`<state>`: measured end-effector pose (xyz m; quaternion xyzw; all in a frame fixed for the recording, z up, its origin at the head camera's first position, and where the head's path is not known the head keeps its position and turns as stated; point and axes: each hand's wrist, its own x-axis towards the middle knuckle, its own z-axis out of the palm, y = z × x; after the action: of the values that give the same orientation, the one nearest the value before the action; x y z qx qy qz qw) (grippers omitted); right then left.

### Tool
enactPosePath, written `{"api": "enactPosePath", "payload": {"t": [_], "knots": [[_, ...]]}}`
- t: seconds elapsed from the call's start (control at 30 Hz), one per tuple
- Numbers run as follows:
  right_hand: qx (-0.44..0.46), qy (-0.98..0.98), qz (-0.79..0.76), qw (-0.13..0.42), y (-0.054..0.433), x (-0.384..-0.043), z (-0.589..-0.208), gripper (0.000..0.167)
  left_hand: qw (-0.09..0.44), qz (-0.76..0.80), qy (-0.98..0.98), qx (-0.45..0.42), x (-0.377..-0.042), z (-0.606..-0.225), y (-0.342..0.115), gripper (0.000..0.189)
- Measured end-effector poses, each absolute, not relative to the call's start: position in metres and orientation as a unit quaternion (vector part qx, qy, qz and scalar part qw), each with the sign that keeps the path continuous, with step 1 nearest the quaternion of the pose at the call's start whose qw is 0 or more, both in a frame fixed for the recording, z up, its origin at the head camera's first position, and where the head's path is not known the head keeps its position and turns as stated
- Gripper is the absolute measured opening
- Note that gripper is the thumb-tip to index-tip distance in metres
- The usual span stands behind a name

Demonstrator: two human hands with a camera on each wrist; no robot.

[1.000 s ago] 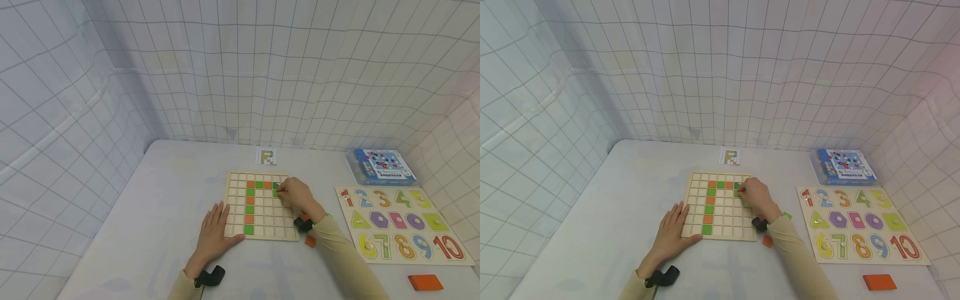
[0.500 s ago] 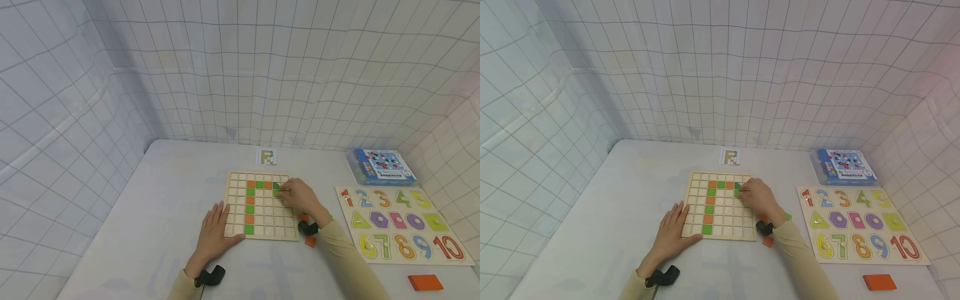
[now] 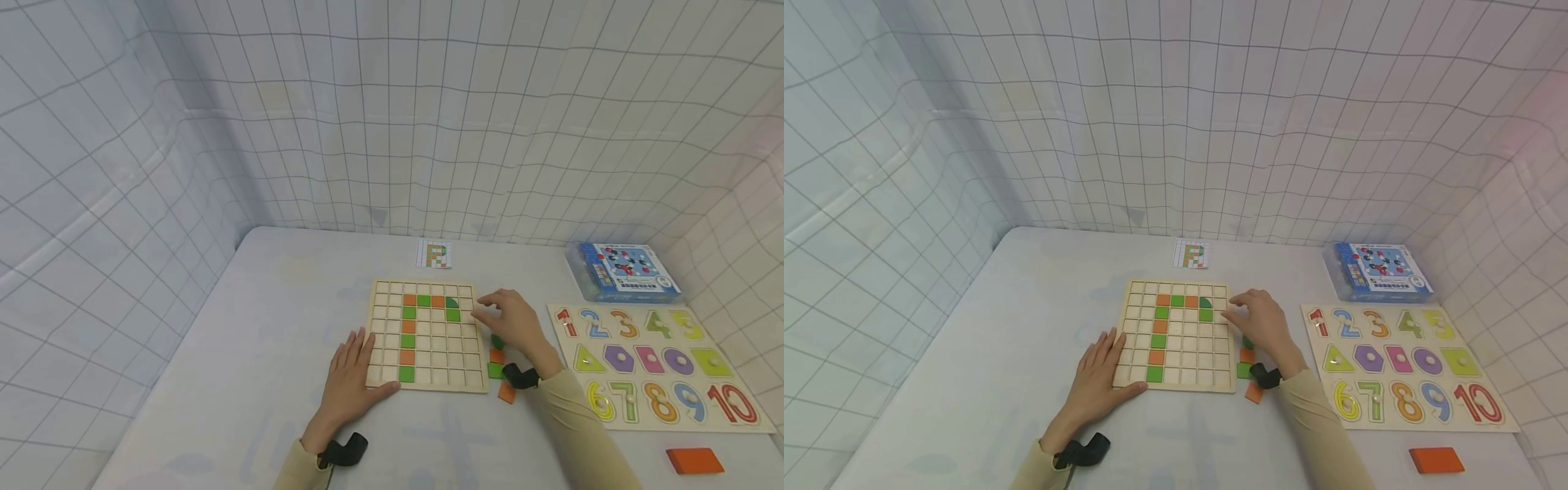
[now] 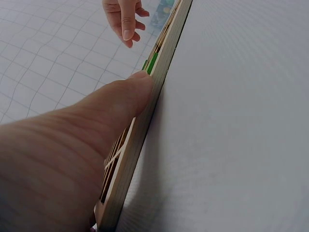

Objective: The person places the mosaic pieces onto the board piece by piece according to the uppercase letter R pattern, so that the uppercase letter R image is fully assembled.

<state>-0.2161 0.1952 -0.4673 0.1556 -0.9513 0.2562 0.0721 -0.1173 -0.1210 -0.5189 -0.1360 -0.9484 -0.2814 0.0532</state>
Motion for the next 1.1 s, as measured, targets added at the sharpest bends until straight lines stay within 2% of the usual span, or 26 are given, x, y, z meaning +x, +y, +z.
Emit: {"api": "enactPosePath", "payload": {"t": [0.63, 1.1], "knots": [[0.114, -0.963, 0.243, -0.039, 0.219, -0.206, -0.462, 0.03, 0.05, -0.275, -0.951, -0.134, -0.118, -0.521, -0.121, 0.097], [0.116, -0.967, 0.219, -0.052, 0.223, -0.198, -0.46, 0.026, 0.053, -0.277, -0.949, -0.137, -0.117, -0.519, -0.121, 0.096]]}}
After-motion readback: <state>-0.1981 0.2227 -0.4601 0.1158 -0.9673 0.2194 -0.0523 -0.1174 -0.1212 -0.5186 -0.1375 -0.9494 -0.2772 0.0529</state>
